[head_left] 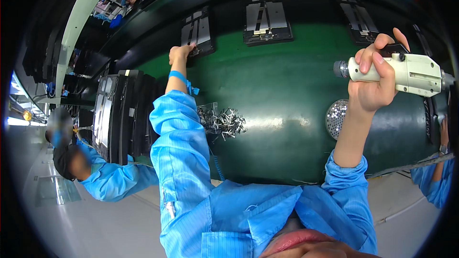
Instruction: Assembling electronic tablet devices by driving screws into the frame using an electric screwdriver.
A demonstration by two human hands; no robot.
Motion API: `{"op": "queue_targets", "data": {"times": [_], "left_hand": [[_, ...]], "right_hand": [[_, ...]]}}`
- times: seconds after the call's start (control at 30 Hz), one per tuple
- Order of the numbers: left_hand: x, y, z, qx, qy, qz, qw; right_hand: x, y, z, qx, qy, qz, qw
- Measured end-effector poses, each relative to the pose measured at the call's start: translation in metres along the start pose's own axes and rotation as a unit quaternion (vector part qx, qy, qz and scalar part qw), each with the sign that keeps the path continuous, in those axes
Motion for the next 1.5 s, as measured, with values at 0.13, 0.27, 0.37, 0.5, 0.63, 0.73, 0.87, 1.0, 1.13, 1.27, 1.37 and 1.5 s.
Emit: {"op": "queue_targets", "data": {"times": [0.13, 0.27, 0.37, 0.5, 0.63, 0.73, 0.87, 1.0, 1.13, 1.27, 1.37, 1.5], "left_hand": [[0.010, -0.012, 0.045, 0.283, -0.041, -0.179, 0.942], [0.032, 0.018, 0.018, 0.226, -0.085, -0.404, 0.882], [0.000, 0.030, -0.031, 0.093, -0.130, -0.331, 0.930], [0.003, 0.029, -0.151, 0.295, -0.235, -0.520, 0.767], [0.049, -0.020, -0.347, 0.236, -0.352, -0.509, 0.750], [0.088, -0.084, -0.422, 0.214, -0.322, -0.534, 0.752], [0.114, -0.140, -0.460, 0.299, -0.256, -0.558, 0.731], [0.121, -0.153, -0.470, 0.299, -0.275, -0.496, 0.768], [0.134, -0.151, -0.460, 0.132, -0.391, -0.177, 0.893], [0.132, -0.147, -0.444, 0.005, -0.471, -0.059, 0.880], [0.140, -0.155, -0.427, 0.072, -0.466, -0.222, 0.853], [0.141, -0.158, -0.421, 0.079, -0.458, -0.240, 0.852]], "right_hand": [[-0.002, 0.012, 0.000, -0.022, 0.005, -0.009, 1.000], [-0.001, 0.000, 0.000, 0.015, 0.008, 0.014, 1.000], [0.008, 0.010, 0.000, 0.041, 0.000, -0.025, 0.999], [0.024, 0.035, -0.016, 0.051, -0.047, -0.125, 0.990], [0.022, 0.078, -0.056, 0.143, -0.114, -0.114, 0.977], [0.020, 0.090, -0.080, 0.135, -0.126, -0.100, 0.978], [0.004, 0.098, -0.105, 0.150, -0.158, -0.052, 0.975], [-0.002, 0.092, -0.115, 0.151, -0.173, -0.061, 0.972], [-0.003, 0.092, -0.117, 0.150, -0.161, -0.031, 0.975], [-0.006, 0.093, -0.119, 0.149, -0.166, -0.045, 0.974], [-0.006, 0.090, -0.120, 0.155, -0.178, -0.043, 0.971], [-0.008, 0.086, -0.121, 0.169, -0.185, -0.040, 0.967]]}}
Point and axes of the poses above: each hand's wrist, its own z-axis towards the middle knuckle, its own y-axis out of the back of the hand, x = y × z, the point moved 1 cm from there along z, towards the middle knuckle, and after that the axes turned 15 degrees about x, right-handed, at the moved point
